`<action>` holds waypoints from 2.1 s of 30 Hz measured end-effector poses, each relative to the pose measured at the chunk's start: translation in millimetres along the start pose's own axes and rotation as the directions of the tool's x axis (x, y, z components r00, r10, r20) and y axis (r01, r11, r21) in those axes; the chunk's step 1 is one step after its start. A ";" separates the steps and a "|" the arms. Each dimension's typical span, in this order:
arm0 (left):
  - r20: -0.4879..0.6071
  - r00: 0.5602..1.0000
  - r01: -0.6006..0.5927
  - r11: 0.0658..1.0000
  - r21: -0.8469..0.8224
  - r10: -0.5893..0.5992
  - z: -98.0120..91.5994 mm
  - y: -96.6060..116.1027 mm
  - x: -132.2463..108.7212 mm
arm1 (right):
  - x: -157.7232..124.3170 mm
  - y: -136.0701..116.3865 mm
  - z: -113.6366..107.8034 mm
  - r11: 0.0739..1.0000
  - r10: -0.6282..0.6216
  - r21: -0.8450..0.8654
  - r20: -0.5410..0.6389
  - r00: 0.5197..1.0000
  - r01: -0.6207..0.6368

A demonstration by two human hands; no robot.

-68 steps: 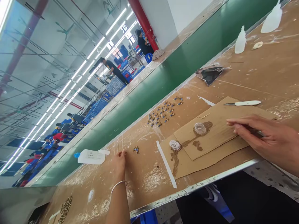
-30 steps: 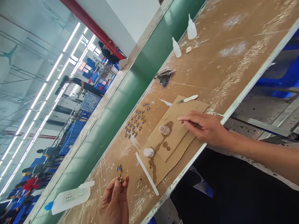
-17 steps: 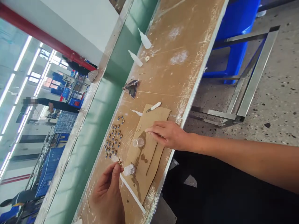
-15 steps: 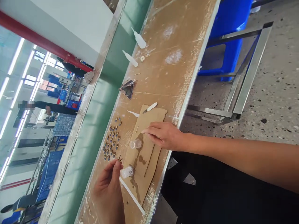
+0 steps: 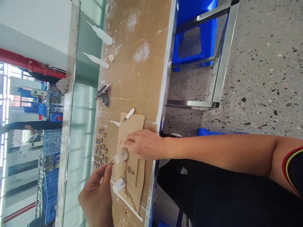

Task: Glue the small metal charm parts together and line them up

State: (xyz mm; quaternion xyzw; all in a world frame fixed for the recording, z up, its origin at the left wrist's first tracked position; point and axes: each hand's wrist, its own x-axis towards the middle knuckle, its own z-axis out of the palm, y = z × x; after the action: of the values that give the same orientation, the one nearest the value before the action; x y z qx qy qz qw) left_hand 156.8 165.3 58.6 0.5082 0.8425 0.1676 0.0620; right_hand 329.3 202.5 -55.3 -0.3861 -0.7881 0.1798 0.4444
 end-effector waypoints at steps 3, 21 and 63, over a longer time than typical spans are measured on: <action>0.002 1.000 -0.004 0.999 0.033 0.004 2.2 2.2 2.2 | 2.1 0.2 -1.7 1.000 0.018 0.009 0.063 0.998 -0.019; -0.026 0.999 0.052 0.970 0.239 -0.048 5.1 10.9 0.8 | 5.9 3.1 -10.2 0.997 0.032 0.061 0.178 0.983 -0.044; -0.022 1.000 0.023 0.965 0.261 -0.018 8.9 22.8 -2.6 | 6.8 4.4 -18.2 0.990 0.040 0.118 0.257 0.966 -0.073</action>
State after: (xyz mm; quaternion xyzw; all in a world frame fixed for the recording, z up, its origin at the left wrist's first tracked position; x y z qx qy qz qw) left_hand 179.5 174.7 57.9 0.5016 0.8630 0.0593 -0.0122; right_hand 344.4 209.3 -44.4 -0.3534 -0.8141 0.2897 0.3582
